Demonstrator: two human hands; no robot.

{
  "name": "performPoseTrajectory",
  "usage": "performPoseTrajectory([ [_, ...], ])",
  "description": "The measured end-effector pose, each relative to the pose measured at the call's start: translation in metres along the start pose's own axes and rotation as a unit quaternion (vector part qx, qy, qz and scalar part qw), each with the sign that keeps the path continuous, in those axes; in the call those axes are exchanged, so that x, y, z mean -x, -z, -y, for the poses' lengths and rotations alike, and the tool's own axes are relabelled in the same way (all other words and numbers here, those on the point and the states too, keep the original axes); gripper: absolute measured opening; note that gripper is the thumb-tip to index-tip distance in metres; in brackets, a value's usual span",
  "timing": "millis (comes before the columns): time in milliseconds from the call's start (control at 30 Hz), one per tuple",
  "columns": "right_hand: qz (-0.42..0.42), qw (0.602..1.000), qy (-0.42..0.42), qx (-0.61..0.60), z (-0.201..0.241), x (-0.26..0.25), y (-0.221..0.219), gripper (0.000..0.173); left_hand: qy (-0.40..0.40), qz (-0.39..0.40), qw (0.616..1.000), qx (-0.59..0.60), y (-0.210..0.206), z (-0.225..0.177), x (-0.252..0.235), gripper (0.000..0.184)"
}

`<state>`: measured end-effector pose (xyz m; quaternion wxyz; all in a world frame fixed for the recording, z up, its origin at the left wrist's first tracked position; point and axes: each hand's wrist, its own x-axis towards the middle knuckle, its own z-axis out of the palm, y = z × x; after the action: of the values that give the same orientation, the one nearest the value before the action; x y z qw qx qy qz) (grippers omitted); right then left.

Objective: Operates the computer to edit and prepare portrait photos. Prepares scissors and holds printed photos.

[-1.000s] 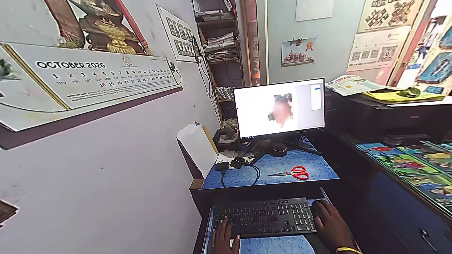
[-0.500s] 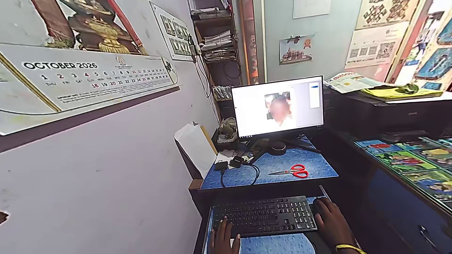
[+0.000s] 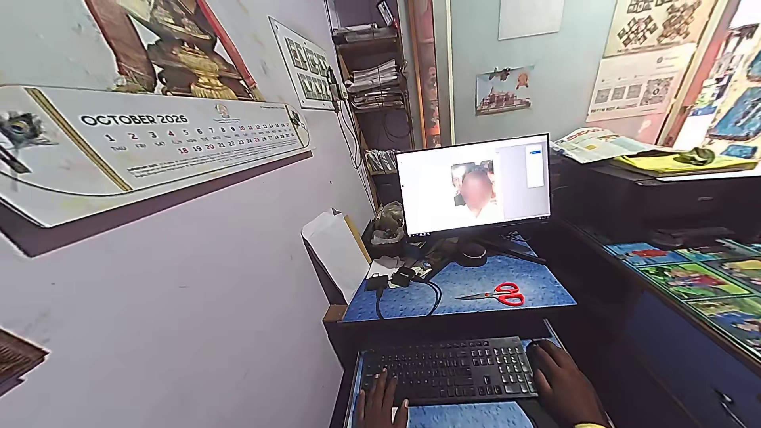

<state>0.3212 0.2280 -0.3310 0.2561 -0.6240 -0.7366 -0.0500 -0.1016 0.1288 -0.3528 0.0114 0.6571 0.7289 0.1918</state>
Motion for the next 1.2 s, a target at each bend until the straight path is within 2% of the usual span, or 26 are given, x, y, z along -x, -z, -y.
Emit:
performPoseTrajectory([
  [1200,-0.025,1.000,0.008,0.005,0.0022,-0.0009,-0.0012,0.046,-0.019,-0.026,0.999,-0.009,-0.0042,0.0014,0.0006,0.057],
])
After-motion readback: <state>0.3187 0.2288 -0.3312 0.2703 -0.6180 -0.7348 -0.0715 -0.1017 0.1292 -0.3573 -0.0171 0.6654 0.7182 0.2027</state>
